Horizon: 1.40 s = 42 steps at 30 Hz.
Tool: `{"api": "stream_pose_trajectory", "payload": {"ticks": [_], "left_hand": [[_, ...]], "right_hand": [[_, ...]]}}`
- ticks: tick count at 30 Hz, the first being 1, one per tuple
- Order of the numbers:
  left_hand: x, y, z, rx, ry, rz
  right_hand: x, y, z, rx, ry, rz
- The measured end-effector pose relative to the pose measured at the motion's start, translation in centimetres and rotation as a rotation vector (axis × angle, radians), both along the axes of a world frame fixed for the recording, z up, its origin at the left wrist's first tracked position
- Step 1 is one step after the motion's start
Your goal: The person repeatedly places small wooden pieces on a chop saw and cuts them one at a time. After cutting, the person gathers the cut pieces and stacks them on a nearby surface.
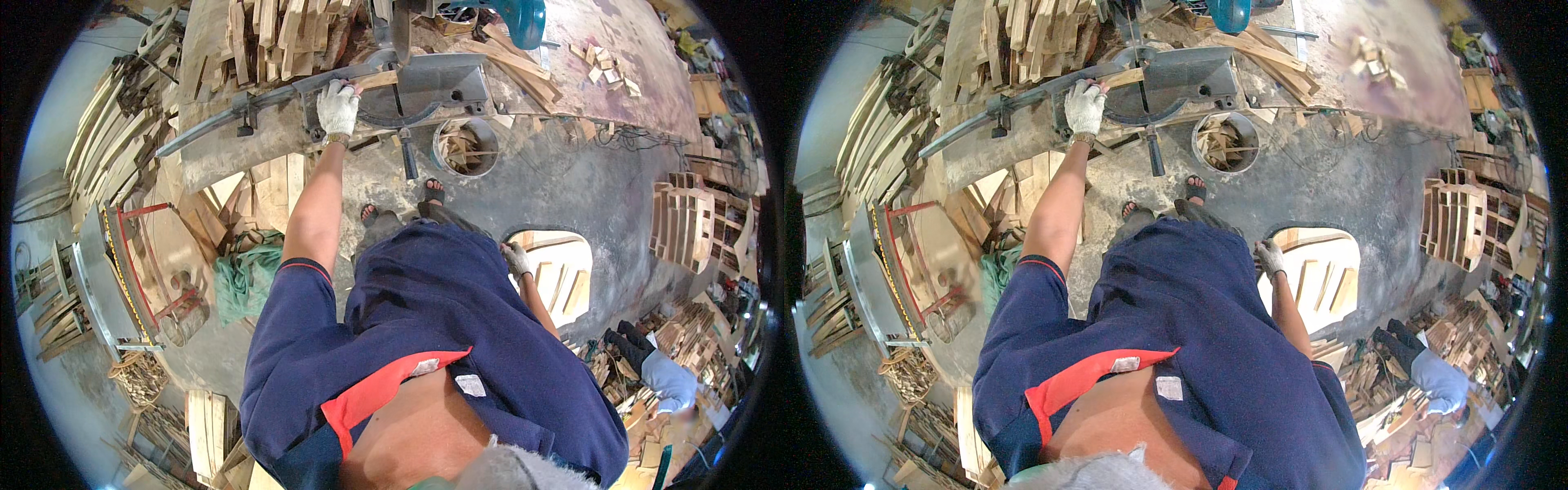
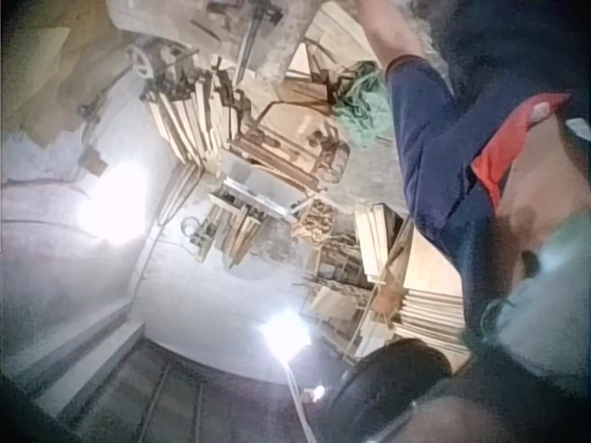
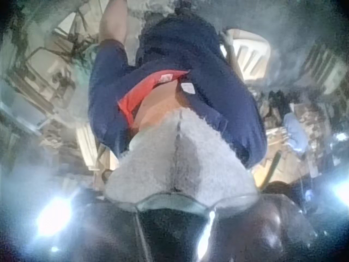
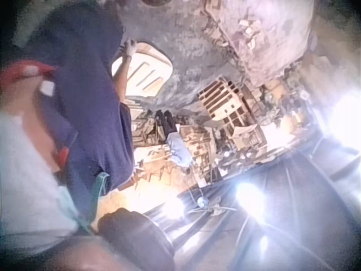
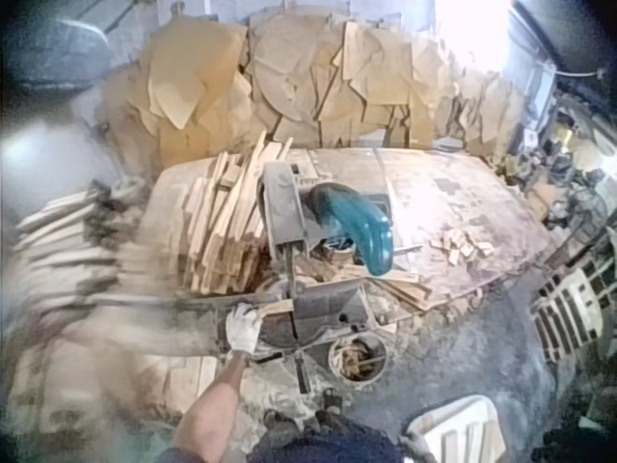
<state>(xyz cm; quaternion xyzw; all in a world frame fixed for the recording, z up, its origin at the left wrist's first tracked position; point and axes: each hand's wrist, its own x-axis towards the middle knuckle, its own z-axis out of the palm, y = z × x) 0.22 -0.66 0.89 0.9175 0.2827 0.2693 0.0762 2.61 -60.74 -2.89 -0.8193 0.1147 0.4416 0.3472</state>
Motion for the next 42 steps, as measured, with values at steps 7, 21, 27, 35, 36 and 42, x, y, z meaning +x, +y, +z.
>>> {"api": "stream_pose_trajectory", "payload": {"ticks": [7, 21, 27, 35, 36, 42], "left_hand": [[-0.1, -0.2, 0.0, -0.036, 0.001, -0.002], [-0.1, 0.0, -0.3, -0.064, -0.023, -0.014], [-0.2, 0.0, -0.5, -0.1, -0.111, -0.028], [-0.3, 0.1, -0.9, -0.084, -0.132, -0.055], [-0.3, 0.1, -1.0, -0.077, -0.139, -0.056], [-0.3, -0.1, -0.8, -0.048, -0.18, -0.048]], "right_hand": [[0.6, 0.7, 0.9, -0.052, -0.047, 0.123], [-0.1, -0.4, 0.5, -0.079, -0.078, 0.115], [-0.4, -0.6, 0.5, -0.096, -0.116, 0.158], [-0.1, -0.8, 0.2, -0.122, -0.117, 0.238], [-0.1, -0.7, 0.3, -0.139, -0.126, 0.256], [-0.1, -0.4, 0.4, -0.145, -0.122, 0.253]]}}
